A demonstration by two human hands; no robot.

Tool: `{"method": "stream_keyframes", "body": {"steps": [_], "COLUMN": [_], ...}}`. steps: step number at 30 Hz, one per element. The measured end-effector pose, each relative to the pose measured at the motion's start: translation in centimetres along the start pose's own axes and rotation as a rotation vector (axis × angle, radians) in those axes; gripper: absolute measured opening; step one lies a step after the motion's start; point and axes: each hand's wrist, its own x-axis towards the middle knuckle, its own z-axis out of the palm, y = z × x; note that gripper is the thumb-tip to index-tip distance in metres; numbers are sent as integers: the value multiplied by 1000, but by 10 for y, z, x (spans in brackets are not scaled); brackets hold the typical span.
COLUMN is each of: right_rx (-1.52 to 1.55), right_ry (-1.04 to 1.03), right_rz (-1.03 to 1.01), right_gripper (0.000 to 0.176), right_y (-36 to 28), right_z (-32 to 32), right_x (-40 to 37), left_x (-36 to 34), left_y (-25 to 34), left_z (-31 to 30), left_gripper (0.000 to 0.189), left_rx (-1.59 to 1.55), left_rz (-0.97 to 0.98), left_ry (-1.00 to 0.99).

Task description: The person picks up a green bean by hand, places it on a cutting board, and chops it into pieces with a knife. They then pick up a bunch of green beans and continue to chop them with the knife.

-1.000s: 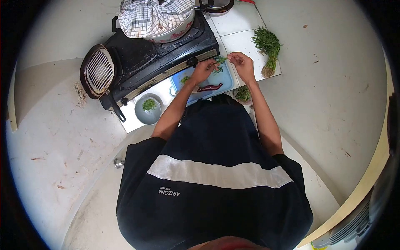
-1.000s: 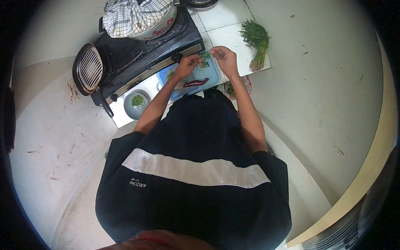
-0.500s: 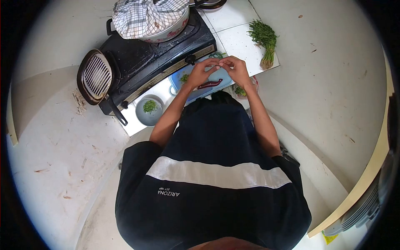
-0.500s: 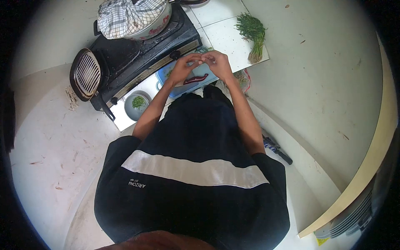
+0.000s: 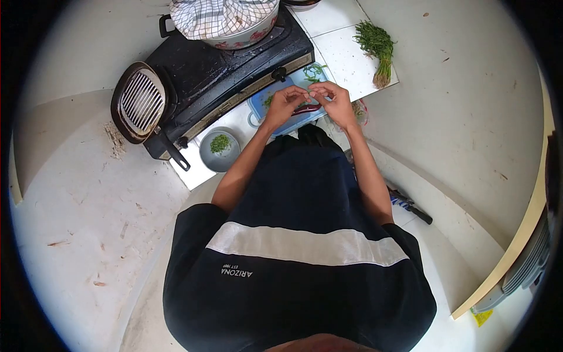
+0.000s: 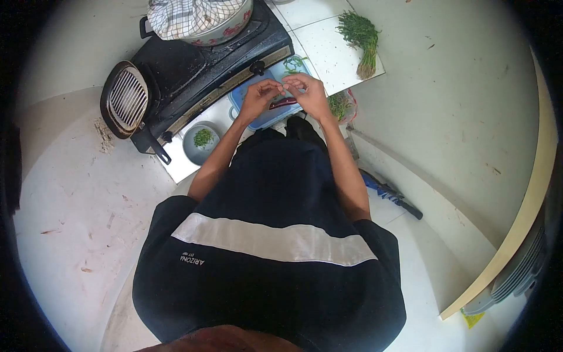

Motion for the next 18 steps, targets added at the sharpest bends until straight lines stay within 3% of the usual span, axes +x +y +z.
{"method": "stream_keyframes", "body": {"steps": [18], "right_rx": [-44], "right_ry": [135], "right_rz": [90], "right_gripper": [15], "right_y": [16], "right_z": [19], "right_x": [-65], "left_x": [-38], "left_y": [-1], "left_z": [-6], "left_gripper": [22], "left_rx": [163], "left_rz": [-44], "left_ry": [-196]}}
